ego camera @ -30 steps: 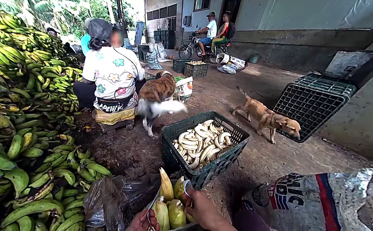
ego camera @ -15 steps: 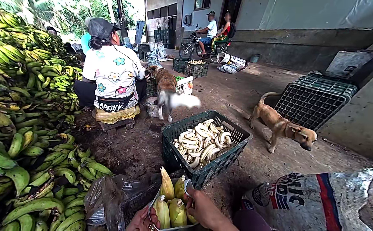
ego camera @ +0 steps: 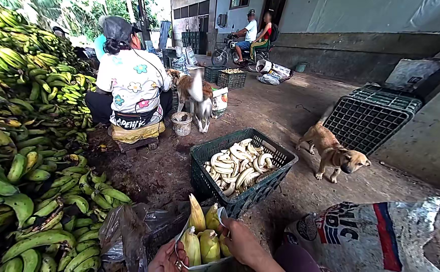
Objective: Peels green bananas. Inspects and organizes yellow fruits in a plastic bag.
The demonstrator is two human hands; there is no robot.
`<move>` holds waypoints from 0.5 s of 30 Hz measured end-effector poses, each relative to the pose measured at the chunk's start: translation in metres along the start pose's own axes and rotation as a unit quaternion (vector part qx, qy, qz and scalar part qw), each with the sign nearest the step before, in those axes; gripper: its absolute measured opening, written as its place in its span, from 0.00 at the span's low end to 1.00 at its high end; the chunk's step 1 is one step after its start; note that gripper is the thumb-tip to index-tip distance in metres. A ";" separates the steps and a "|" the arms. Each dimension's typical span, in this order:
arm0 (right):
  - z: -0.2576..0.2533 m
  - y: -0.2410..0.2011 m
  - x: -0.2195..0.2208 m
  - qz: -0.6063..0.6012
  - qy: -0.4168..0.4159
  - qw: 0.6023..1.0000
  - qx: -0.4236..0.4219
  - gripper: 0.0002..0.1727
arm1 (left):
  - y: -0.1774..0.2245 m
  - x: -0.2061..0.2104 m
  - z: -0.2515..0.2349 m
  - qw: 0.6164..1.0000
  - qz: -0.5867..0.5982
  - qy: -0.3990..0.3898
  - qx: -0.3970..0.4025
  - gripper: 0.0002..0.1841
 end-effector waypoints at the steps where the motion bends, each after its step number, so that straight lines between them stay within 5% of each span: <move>1: 0.000 0.000 -0.003 0.007 0.007 1.000 0.006 0.20 | 0.000 0.000 0.001 1.000 0.000 -0.002 0.001 0.17; 15: -0.003 0.009 -0.022 0.070 0.069 0.993 0.064 0.22 | -0.001 -0.005 0.005 1.000 0.008 0.019 -0.015 0.15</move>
Point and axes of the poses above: each hand's wrist, its own z-axis away from the middle knuckle, its own x-axis out of the palm, y = z × x, the point moved 9 cm from there along -z, towards the middle knuckle, and after that the axes turned 8 degrees about y, right-handed, at the moved point
